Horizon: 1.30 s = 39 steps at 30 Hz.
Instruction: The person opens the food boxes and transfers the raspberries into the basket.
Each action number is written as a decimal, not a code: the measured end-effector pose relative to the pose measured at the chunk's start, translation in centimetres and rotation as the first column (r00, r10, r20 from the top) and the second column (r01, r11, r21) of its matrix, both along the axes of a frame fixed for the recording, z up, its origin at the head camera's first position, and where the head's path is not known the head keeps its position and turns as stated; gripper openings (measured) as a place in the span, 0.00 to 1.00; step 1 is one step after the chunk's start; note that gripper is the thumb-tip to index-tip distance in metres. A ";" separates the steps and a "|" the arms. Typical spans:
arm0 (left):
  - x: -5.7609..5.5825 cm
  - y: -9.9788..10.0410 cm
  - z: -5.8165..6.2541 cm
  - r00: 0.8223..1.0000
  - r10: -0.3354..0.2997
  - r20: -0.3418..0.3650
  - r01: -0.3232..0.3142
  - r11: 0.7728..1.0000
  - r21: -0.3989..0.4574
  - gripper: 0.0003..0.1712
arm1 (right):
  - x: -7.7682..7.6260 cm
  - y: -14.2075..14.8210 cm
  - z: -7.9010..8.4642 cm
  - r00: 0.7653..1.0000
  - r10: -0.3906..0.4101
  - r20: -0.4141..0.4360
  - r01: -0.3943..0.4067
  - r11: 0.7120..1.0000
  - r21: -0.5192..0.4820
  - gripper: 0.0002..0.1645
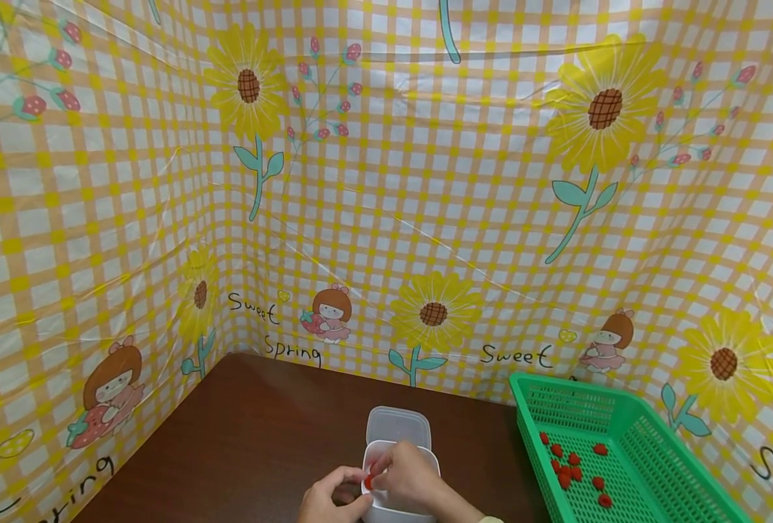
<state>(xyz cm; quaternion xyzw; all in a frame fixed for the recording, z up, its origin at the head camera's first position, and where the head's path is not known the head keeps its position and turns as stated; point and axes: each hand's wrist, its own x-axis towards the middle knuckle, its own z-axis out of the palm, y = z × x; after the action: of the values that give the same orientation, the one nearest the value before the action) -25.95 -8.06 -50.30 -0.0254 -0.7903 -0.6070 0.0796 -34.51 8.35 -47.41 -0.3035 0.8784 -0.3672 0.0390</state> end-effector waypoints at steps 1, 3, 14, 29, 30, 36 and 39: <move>0.0 0.0 0.0 1.000 0.000 -0.001 0.000 1.000 -0.003 0.17 | 0.0 0.0 0.0 1.000 0.003 -0.005 -0.003 1.000 0.002 0.04; 0.0 0.0 0.0 1.000 0.003 -0.003 -0.003 1.000 -0.004 0.17 | 0.1 -0.1 0.1 1.000 0.003 -0.006 -0.003 1.000 0.002 0.04; -0.2 0.0 -0.1 0.999 -0.006 0.033 0.005 0.999 0.033 0.18 | 0.0 -0.2 0.2 0.999 0.040 -0.010 -0.040 0.999 0.020 0.03; -0.2 0.0 -0.2 1.000 -0.005 0.007 0.005 1.000 0.010 0.18 | -0.2 -0.2 -0.3 0.999 0.030 0.017 -0.031 0.999 0.013 0.06; -0.2 0.1 -0.2 1.000 -0.004 0.005 0.004 1.000 0.009 0.18 | -0.2 -0.2 -0.3 0.999 0.031 0.018 -0.032 0.999 0.010 0.06; -0.1 0.1 -0.3 1.000 0.004 -0.003 -0.004 1.000 0.009 0.17 | -0.2 0.0 -0.2 0.999 0.032 0.041 -0.031 0.999 -0.012 0.06; -0.1 0.1 -0.2 1.000 0.009 0.000 -0.009 1.000 0.012 0.17 | -0.1 0.0 0.0 0.997 0.018 0.075 -0.016 1.000 -0.019 0.06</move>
<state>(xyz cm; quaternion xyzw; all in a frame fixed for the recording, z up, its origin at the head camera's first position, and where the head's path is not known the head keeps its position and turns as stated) -26.09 -7.93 -50.54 -0.0215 -0.7869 -0.6112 0.0826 -34.65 8.37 -47.46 -0.2974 0.8703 -0.3858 0.0723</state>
